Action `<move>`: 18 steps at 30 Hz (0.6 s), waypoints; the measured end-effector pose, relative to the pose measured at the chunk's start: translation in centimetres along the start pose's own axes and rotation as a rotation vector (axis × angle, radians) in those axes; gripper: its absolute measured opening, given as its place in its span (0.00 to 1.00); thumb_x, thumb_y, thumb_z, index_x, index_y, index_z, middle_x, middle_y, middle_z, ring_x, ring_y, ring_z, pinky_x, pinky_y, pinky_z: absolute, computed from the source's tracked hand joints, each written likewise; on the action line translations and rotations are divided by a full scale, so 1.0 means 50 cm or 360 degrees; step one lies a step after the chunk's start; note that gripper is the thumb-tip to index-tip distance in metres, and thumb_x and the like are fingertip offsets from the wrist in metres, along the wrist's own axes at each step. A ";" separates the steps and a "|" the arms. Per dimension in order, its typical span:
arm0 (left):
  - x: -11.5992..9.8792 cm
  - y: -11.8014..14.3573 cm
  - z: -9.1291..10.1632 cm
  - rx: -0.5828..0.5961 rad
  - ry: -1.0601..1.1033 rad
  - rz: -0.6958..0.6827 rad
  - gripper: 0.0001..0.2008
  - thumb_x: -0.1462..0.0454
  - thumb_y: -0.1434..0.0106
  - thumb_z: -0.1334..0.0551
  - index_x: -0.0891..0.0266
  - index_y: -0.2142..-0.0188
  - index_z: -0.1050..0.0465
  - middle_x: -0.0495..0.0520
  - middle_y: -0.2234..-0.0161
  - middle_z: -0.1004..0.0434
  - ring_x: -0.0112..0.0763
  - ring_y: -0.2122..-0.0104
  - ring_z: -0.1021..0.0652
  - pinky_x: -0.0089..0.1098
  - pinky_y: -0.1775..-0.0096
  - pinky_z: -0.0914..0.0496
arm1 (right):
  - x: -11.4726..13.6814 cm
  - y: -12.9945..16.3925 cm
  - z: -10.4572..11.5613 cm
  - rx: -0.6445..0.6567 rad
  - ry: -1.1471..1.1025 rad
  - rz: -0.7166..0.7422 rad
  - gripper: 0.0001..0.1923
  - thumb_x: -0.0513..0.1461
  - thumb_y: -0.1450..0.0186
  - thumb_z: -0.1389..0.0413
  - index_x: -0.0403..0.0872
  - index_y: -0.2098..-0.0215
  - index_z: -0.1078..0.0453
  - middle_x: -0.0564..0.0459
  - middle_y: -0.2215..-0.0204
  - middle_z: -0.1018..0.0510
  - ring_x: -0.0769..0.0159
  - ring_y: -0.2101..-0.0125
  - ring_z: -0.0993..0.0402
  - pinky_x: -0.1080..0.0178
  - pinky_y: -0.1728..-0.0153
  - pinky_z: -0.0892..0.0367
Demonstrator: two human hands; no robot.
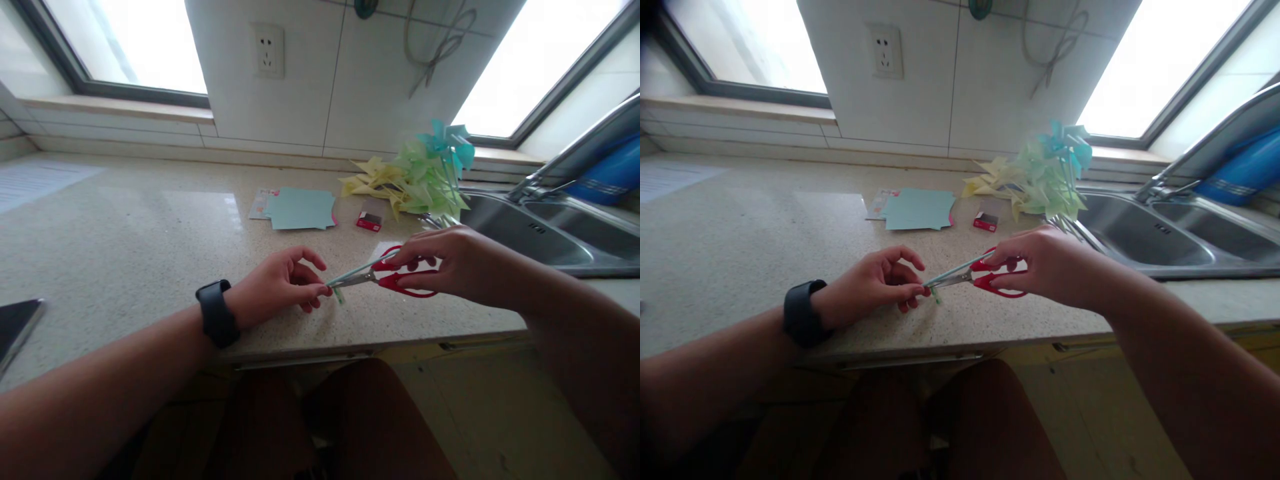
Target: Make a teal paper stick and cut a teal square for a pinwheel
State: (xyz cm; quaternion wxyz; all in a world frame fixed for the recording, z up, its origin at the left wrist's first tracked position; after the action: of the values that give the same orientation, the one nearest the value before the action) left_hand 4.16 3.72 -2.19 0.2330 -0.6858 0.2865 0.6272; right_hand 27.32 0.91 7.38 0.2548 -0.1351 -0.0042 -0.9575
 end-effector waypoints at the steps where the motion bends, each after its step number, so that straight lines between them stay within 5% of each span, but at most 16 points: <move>1: -0.001 0.000 0.000 0.0000 -0.0001 0.0003 0.15 0.67 0.40 0.30 0.62 0.57 0.34 0.52 0.68 0.16 0.26 0.74 0.20 0.28 0.70 0.24 | 0.001 0.001 -0.003 0.0018 0.0003 0.0002 0.16 0.51 0.36 0.38 0.54 0.56 0.19 0.52 0.68 0.16 0.66 0.73 0.26 0.65 0.73 0.37; 14: -0.002 -0.001 0.001 -0.0054 0.0008 0.0046 0.18 0.65 0.41 0.28 0.61 0.57 0.35 0.50 0.70 0.16 0.28 0.76 0.19 0.30 0.70 0.23 | 0.005 -0.004 0.004 -0.0015 0.0119 0.0091 0.14 0.49 0.34 0.41 0.55 0.57 0.18 0.52 0.67 0.16 0.64 0.72 0.24 0.63 0.71 0.37; 18: -0.002 -0.003 0.004 -0.0135 0.0002 0.0064 0.18 0.66 0.41 0.29 0.61 0.56 0.34 0.51 0.69 0.16 0.30 0.74 0.18 0.31 0.70 0.22 | -0.018 -0.003 0.005 -0.0054 0.0168 -0.0053 0.14 0.51 0.36 0.41 0.56 0.59 0.17 0.53 0.67 0.15 0.63 0.72 0.24 0.61 0.69 0.36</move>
State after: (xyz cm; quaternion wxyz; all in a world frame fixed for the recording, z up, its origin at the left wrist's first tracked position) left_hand 4.10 3.98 -2.10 0.1909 -0.6895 0.2736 0.6429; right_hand 28.04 1.51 7.41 0.2364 -0.0886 0.0233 -0.9673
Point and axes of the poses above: each hand's wrist, its own y-axis away from the middle knuckle, its own z-axis out of the back of the hand, x = y × z, the point moved 5 cm from there along -y, towards the middle knuckle
